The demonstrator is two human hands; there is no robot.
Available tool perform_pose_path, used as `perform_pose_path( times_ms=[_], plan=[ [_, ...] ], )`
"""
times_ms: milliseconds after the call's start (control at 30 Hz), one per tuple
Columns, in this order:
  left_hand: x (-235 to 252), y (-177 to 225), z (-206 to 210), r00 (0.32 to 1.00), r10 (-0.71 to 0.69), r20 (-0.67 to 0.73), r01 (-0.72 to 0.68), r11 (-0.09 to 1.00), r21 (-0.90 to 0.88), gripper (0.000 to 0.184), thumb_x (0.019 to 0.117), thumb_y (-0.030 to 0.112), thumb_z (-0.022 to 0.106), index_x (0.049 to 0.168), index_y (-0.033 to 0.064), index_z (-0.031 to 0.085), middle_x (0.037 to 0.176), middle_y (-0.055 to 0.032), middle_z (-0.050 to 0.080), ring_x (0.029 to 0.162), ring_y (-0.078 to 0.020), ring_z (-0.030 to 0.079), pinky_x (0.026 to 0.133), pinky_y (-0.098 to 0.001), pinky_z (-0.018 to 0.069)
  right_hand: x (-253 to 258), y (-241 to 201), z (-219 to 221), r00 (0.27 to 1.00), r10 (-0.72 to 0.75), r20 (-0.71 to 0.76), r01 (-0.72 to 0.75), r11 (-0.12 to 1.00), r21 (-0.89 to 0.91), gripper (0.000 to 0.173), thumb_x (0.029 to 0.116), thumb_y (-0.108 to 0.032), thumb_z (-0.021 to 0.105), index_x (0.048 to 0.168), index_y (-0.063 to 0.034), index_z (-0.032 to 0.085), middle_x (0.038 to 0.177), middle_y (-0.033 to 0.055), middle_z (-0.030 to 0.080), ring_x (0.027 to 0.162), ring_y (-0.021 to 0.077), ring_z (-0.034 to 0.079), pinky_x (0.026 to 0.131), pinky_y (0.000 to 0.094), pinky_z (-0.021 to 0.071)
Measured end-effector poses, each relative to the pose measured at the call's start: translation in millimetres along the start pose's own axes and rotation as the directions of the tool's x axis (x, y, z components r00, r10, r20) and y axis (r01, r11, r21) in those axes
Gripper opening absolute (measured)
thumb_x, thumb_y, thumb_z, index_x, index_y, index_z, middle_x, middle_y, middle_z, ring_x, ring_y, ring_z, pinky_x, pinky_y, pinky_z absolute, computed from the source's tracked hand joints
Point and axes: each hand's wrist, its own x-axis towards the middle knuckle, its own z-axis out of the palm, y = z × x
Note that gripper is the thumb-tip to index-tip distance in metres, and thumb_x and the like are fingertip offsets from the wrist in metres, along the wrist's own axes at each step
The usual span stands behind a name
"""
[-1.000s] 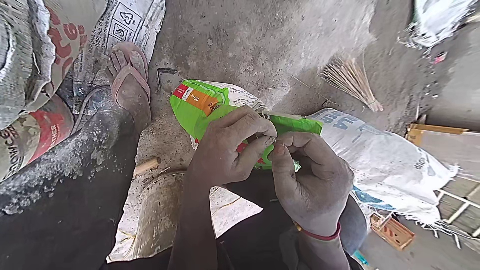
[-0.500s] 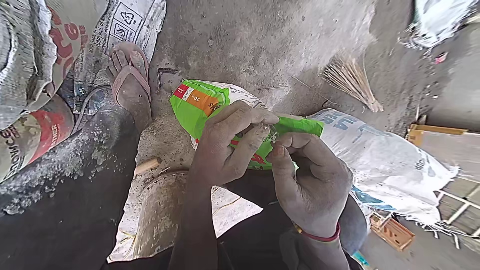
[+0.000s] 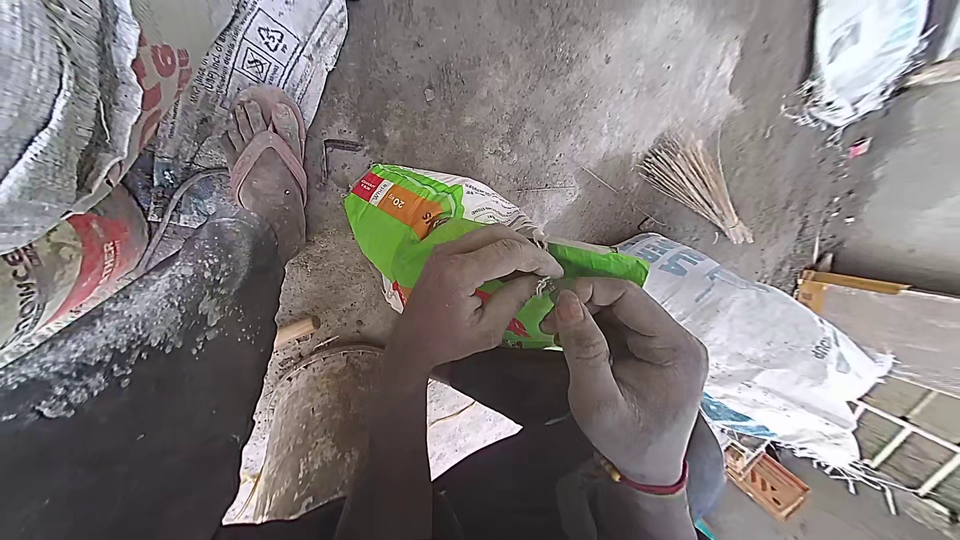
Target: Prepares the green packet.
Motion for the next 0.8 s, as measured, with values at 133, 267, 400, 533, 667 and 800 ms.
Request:
perform_pose_path(
  times_ms=[133, 267, 400, 533, 667, 800],
  plan=[
    [0, 1, -1, 1.000, 0.011, -0.023, -0.011, 1.000, 0.024, 0.009, 0.0898, -0.003, 0.068, 0.096, -0.0020, 0.076, 0.097, -0.0083, 0.073, 0.096, -0.0117, 0.070, 0.085, -0.0267, 0.0607, 3, 2, 0, 0.998, -0.040, -0.053, 0.041, 0.999, 0.013, 0.019, 0.1057, -0.021, 0.057, 0.103, -0.0042, 0.066, 0.085, -0.0046, 0.069, 0.071, -0.0005, 0.065, 0.062, 0.0150, 0.0571],
    [-1, 0, -1, 0.999, 0.025, -0.035, -0.024, 0.998, 0.052, 0.008, 0.0898, -0.002, 0.070, 0.094, -0.0021, 0.077, 0.097, -0.0086, 0.073, 0.095, -0.0095, 0.070, 0.084, -0.0237, 0.0603, 2, 6, 6, 0.995, -0.071, -0.064, 0.071, 0.997, 0.002, 0.016, 0.0993, -0.014, 0.067, 0.106, -0.0015, 0.074, 0.099, 0.0039, 0.072, 0.078, 0.0046, 0.068, 0.066, 0.0178, 0.0590],
    [-2, 0, -2, 0.999, 0.034, -0.043, -0.031, 0.997, 0.066, 0.010, 0.0893, -0.002, 0.068, 0.094, -0.0016, 0.077, 0.096, -0.0089, 0.073, 0.095, -0.0099, 0.070, 0.084, -0.0238, 0.0600, 1, 9, 8, 0.993, -0.077, -0.088, 0.077, 0.997, -0.014, 0.013, 0.0944, -0.010, 0.073, 0.103, -0.0017, 0.076, 0.100, 0.0057, 0.073, 0.080, 0.0072, 0.069, 0.068, 0.0197, 0.0600],
    [-2, -1, -3, 0.998, 0.043, -0.050, -0.039, 0.996, 0.076, 0.011, 0.0885, -0.003, 0.067, 0.093, -0.0017, 0.077, 0.095, -0.0099, 0.074, 0.094, -0.0110, 0.071, 0.084, -0.0245, 0.0604, 2, 13, 9, 0.984, -0.110, -0.143, 0.100, 0.992, -0.075, 0.013, 0.0889, -0.010, 0.079, 0.100, -0.0044, 0.080, 0.100, 0.0066, 0.073, 0.083, 0.0105, 0.071, 0.071, 0.0232, 0.0626],
    [-2, -1, -3, 0.998, 0.038, -0.060, -0.032, 0.995, 0.098, 0.011, 0.0878, -0.003, 0.067, 0.092, -0.0024, 0.077, 0.095, -0.0098, 0.074, 0.094, -0.0102, 0.070, 0.084, -0.0232, 0.0598, 3, 15, 14, 0.965, -0.181, -0.191, 0.159, 0.979, -0.124, 0.007, 0.0872, -0.008, 0.081, 0.094, -0.0063, 0.081, 0.095, 0.0046, 0.072, 0.085, 0.0092, 0.070, 0.072, 0.0210, 0.0610],
    [-3, -1, -3, 0.999, 0.013, -0.046, -0.007, 0.992, 0.125, 0.010, 0.0886, -0.001, 0.069, 0.093, -0.0016, 0.077, 0.095, -0.0088, 0.073, 0.092, -0.0085, 0.070, 0.083, -0.0217, 0.0594, 4, 14, 15, 0.975, -0.161, -0.156, 0.132, 0.974, -0.183, 0.006, 0.0926, -0.011, 0.074, 0.093, -0.0053, 0.076, 0.097, 0.0033, 0.070, 0.083, 0.0046, 0.067, 0.070, 0.0173, 0.0591]
  ],
)
